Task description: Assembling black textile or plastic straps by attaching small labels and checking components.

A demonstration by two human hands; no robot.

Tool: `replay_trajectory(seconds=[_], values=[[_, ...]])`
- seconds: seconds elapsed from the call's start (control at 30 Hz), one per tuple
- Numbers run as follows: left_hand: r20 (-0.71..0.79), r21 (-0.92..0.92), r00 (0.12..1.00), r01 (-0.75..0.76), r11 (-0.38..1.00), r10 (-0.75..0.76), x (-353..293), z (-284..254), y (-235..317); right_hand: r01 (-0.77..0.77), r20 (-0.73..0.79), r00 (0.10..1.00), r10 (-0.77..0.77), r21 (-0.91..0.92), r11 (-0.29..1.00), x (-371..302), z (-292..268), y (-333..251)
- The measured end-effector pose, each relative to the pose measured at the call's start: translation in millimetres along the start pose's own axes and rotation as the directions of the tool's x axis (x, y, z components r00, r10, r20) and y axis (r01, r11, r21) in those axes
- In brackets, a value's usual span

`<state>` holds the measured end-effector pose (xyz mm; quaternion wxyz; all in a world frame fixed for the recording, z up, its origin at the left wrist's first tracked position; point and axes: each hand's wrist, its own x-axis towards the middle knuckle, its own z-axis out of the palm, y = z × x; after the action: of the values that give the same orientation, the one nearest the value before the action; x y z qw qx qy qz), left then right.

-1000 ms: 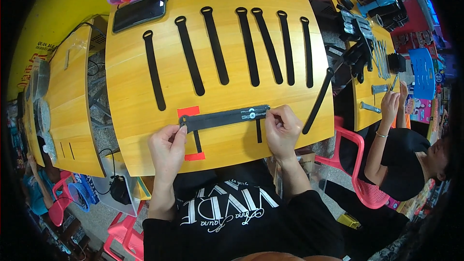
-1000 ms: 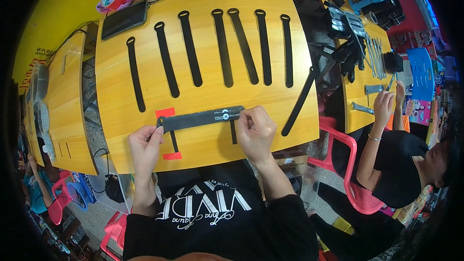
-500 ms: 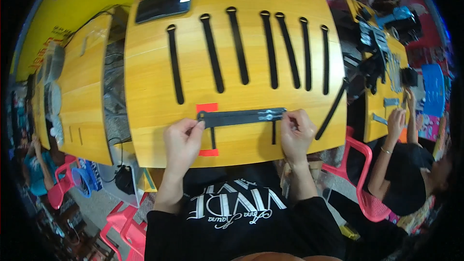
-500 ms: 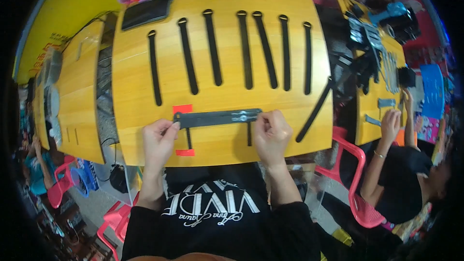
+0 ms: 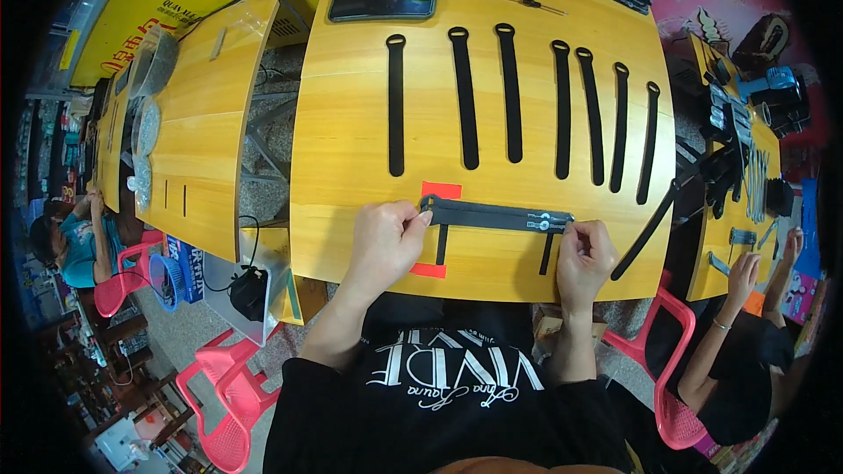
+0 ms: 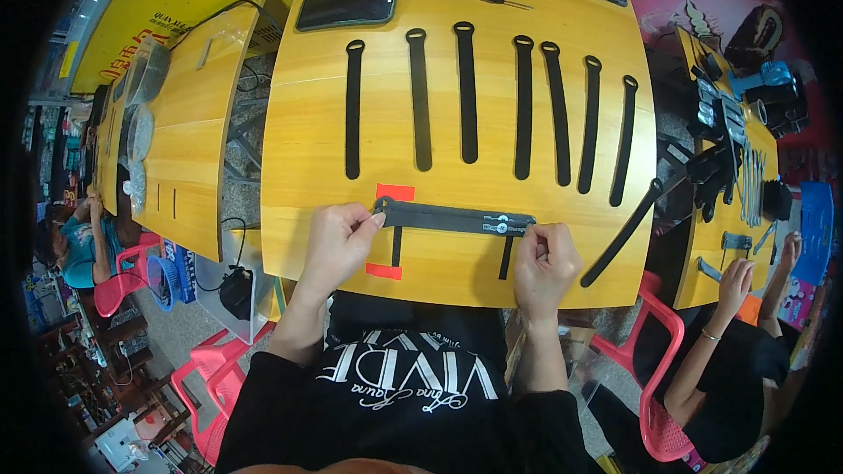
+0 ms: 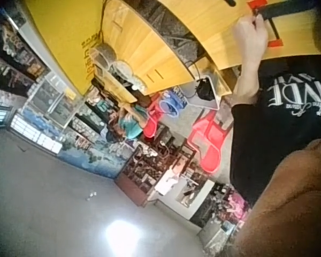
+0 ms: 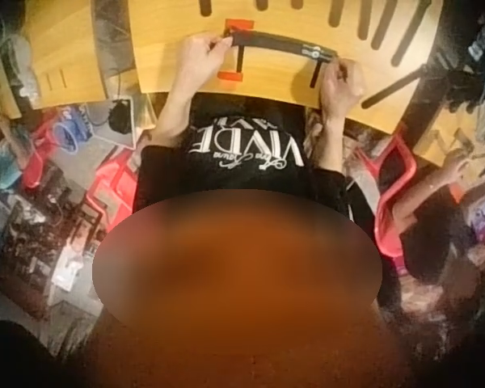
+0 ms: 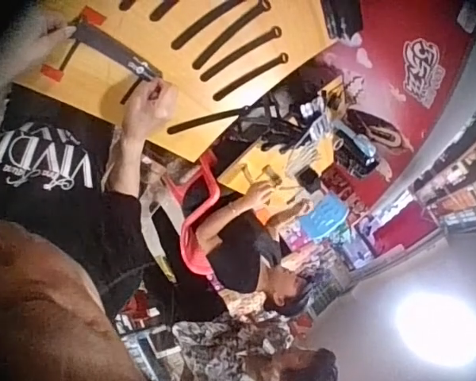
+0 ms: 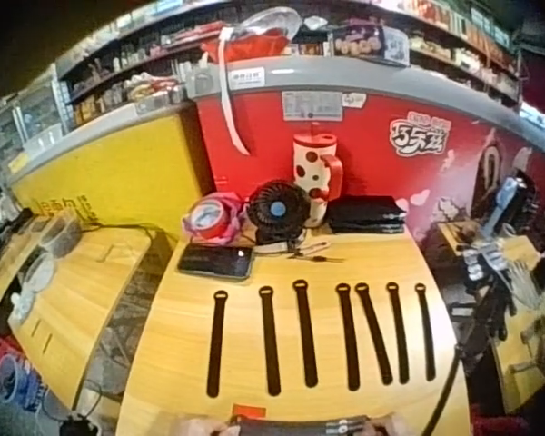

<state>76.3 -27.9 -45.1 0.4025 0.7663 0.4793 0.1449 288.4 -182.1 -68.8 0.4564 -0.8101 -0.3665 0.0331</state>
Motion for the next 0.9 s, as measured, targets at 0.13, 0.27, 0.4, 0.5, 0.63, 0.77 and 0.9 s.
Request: replay_trajectory(seconds=[0.13,0.27,0.4,0.5,0.63,0.77,0.9], values=[[0.023,0.000,1.000,0.006,1.000,-0.005,2,-2,1,0.009,0.016,1.000,-0.008,-0.015,1.000,-1,0,3],[0.030,0.048,0.999,-0.025,0.999,0.023,5,-3,1,0.006,0.014,1.000,-0.006,0.001,1.000,0,0,2],[0.073,0.113,0.997,-0.016,0.993,0.008,8,-4,5,0.009,0.014,1.000,-0.009,0.007,1.000,-1,-1,3],[0.087,0.159,0.996,0.010,0.987,-0.024,8,-5,6,0.012,0.008,1.000,-0.012,-0.003,1.000,-3,-1,1],[0.121,0.203,0.991,0.032,0.979,-0.058,10,-6,10,0.023,-0.005,1.000,-0.023,-0.016,1.000,-3,-2,1],[0.107,0.220,0.994,-0.004,0.976,-0.020,10,-6,5,0.030,-0.035,0.999,-0.030,-0.002,1.000,-4,-2,3],[0.097,0.239,0.995,-0.038,0.970,0.015,10,-10,5,0.066,-0.065,0.996,-0.064,0.024,0.998,-5,5,7]])
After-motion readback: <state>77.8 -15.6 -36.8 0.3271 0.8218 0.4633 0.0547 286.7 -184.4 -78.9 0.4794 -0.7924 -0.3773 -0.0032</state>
